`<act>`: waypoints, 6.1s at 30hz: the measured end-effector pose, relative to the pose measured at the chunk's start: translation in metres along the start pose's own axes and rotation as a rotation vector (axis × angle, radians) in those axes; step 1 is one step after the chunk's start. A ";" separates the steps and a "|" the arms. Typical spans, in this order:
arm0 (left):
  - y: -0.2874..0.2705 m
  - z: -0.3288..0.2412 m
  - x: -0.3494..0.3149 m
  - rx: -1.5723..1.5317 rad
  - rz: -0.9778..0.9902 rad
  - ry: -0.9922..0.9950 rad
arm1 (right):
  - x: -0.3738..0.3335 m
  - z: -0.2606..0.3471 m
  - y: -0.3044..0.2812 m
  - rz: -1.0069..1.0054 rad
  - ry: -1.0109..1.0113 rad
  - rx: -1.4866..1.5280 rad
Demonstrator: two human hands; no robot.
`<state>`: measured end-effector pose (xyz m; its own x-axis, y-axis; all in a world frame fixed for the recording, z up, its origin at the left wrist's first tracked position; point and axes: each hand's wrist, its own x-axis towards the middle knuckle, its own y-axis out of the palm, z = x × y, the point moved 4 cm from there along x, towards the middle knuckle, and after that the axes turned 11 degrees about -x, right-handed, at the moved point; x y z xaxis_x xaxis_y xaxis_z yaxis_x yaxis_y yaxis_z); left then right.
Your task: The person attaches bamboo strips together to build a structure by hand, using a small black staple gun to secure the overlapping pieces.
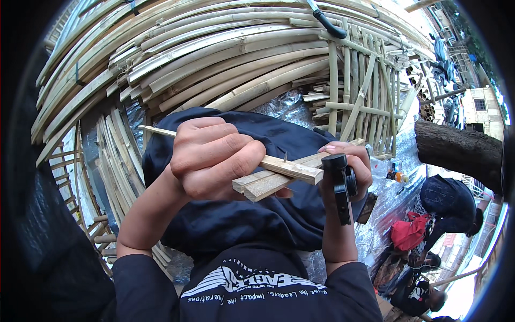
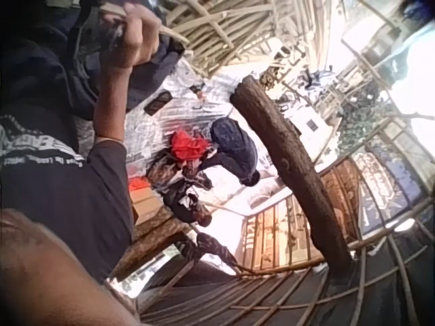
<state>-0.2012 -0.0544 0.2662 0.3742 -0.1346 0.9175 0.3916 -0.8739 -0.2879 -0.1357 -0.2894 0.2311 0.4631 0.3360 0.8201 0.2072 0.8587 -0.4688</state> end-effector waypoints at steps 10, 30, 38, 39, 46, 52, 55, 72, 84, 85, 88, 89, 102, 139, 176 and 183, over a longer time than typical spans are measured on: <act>0.001 0.016 0.009 0.013 0.092 -0.221 | 0.017 -0.010 0.005 0.006 0.016 -0.074; 0.001 0.041 0.006 -0.047 -0.030 -0.806 | 0.041 -0.041 0.042 0.353 0.571 0.224; 0.004 0.050 -0.003 -0.027 -0.068 -0.826 | 0.048 -0.050 0.054 0.482 0.614 0.287; 0.004 0.051 -0.004 -0.025 -0.087 -0.827 | 0.048 -0.050 0.054 0.484 0.616 0.287; 0.004 0.052 -0.005 -0.041 -0.060 -0.863 | 0.053 -0.050 0.058 0.473 0.651 0.272; 0.003 0.050 -0.009 -0.013 -0.025 -0.884 | 0.049 -0.054 0.063 0.518 0.673 0.271; 0.002 0.051 -0.013 -0.061 -0.047 -0.940 | 0.049 -0.053 0.065 0.533 0.672 0.268; 0.003 0.055 -0.018 0.002 -0.047 -0.883 | 0.047 -0.052 0.064 0.500 0.659 0.307; 0.004 0.058 -0.020 -0.018 -0.076 -0.851 | 0.044 -0.051 0.067 0.471 0.641 0.264; 0.004 0.058 -0.021 -0.017 -0.074 -0.852 | 0.044 -0.049 0.067 0.456 0.628 0.236; 0.004 0.060 -0.024 0.005 -0.057 -0.862 | 0.043 -0.048 0.068 0.448 0.623 0.216; 0.005 0.061 -0.025 -0.005 -0.074 -0.874 | 0.043 -0.048 0.069 0.456 0.631 0.226; 0.008 0.081 -0.025 -0.042 -0.059 -0.879 | 0.046 -0.060 0.078 0.460 0.649 0.195; 0.104 0.292 -0.099 0.132 0.265 -0.997 | 0.023 -0.192 0.169 0.634 0.865 -0.330; 0.078 0.153 0.033 0.441 0.113 -0.754 | 0.052 -0.141 0.088 0.287 0.596 0.099; 0.087 0.174 0.012 0.370 0.317 -0.728 | 0.029 -0.151 0.086 0.342 0.740 0.128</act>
<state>-0.0165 -0.0506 0.2050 0.9057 0.0965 0.4128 0.3788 -0.6213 -0.6859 0.0252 -0.2648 0.1649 0.9400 0.2836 0.1899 -0.1274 0.8077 -0.5756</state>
